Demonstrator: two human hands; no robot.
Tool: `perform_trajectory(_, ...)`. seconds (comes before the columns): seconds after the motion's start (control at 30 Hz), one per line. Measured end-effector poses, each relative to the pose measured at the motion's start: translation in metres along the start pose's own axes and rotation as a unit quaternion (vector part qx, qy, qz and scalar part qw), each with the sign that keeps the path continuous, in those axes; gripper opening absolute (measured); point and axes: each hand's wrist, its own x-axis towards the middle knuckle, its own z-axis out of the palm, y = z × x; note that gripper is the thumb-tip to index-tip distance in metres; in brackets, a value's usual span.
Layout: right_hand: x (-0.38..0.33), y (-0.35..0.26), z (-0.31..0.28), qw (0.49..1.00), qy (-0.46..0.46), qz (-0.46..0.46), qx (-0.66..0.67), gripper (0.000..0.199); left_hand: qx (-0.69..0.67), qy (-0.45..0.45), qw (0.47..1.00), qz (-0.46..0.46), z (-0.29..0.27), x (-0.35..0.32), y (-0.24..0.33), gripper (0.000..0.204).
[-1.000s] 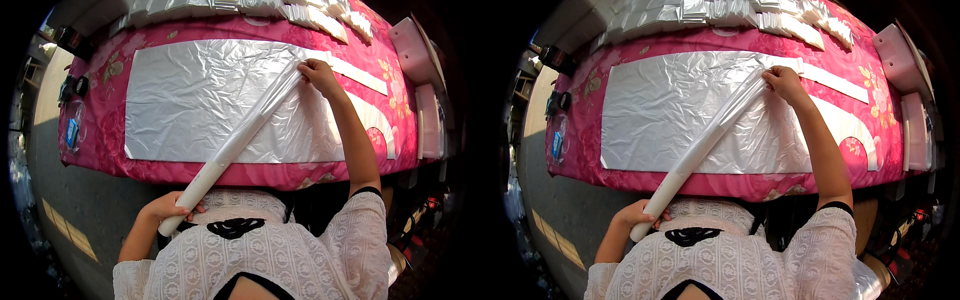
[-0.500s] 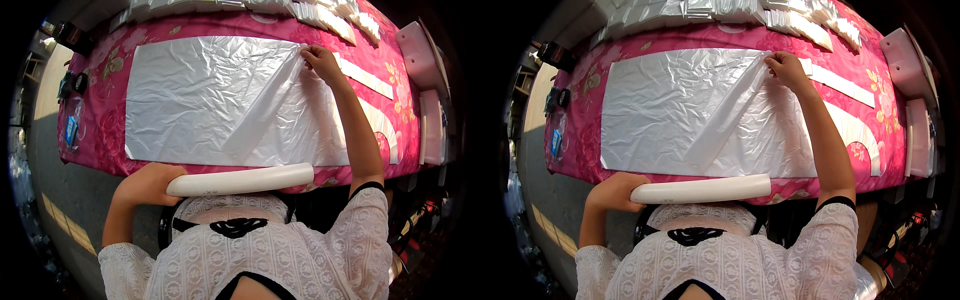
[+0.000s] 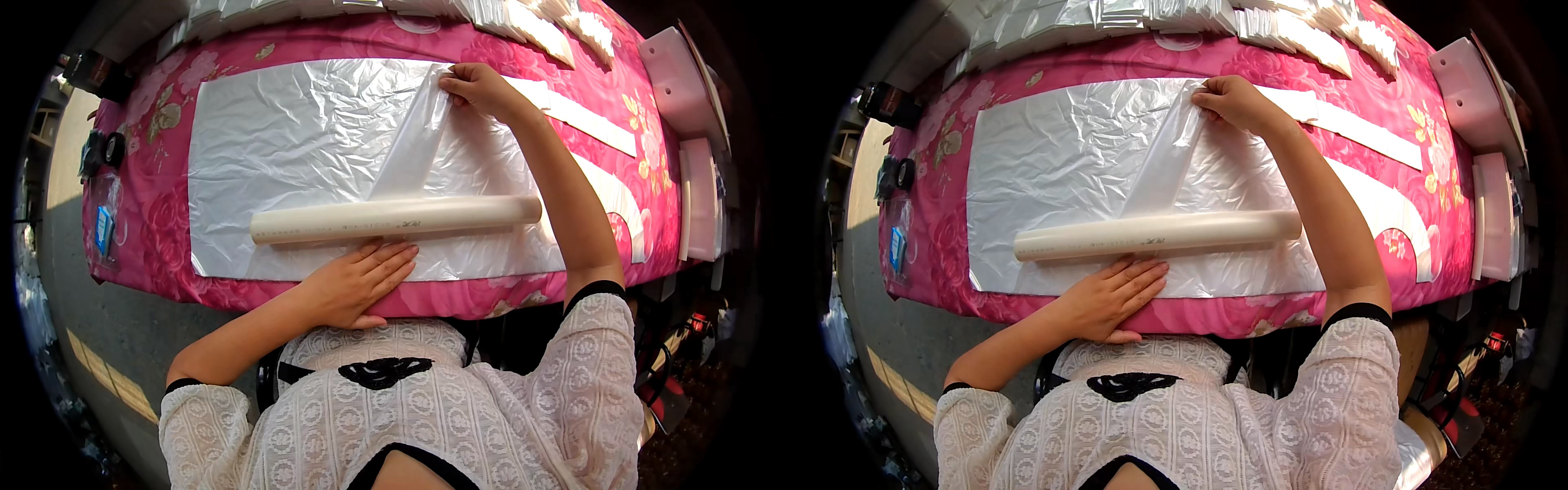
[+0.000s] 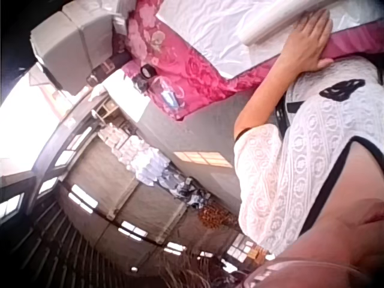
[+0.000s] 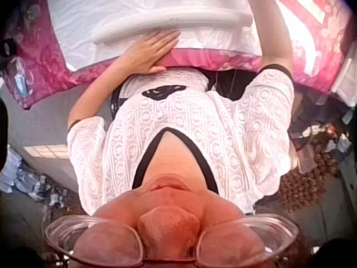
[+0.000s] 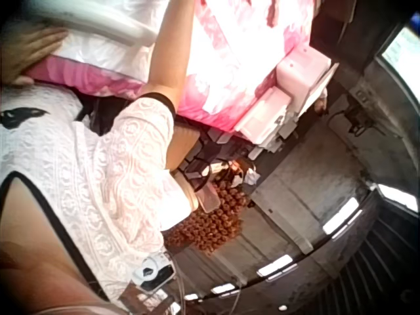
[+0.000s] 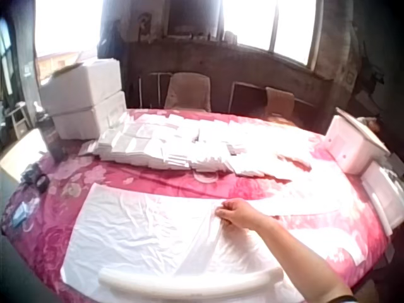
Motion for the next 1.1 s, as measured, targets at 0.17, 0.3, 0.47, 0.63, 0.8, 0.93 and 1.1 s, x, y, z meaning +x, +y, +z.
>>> perform_trajectory(0.17,-0.007,-0.013,0.004,0.992,0.122,0.013,0.001,0.027,0.022,0.022,0.999,-0.015,0.01,0.003,0.011,0.09)
perform_trajectory(0.3,-0.061,-0.033,0.029,0.98,0.167,-0.094,-0.053,0.038,0.033,0.047,0.998,-0.038,0.023,0.007,0.028,0.088)
perform_trajectory(0.47,-0.152,-0.035,0.098,0.921,0.005,-0.237,-0.31,0.045,0.029,0.053,0.995,-0.077,0.03,0.013,0.042,0.094)
perform_trajectory(0.63,-0.15,-0.01,0.084,0.892,0.147,-0.239,-0.355,0.047,0.033,0.049,0.994,-0.091,0.03,0.012,0.045,0.094)
perform_trajectory(0.8,-0.124,0.03,0.007,0.861,0.343,-0.142,-0.347,0.047,-0.001,0.097,0.995,-0.039,0.026,0.009,0.043,0.087)
perform_trajectory(0.93,-0.134,0.023,0.004,0.901,0.337,-0.118,-0.247,0.045,-0.017,0.123,0.992,-0.006,0.008,0.001,0.021,0.079)
perform_trajectory(1.1,-0.167,-0.009,0.067,0.93,0.097,-0.199,-0.292,0.052,0.079,0.063,0.992,-0.073,0.021,0.006,0.027,0.072)
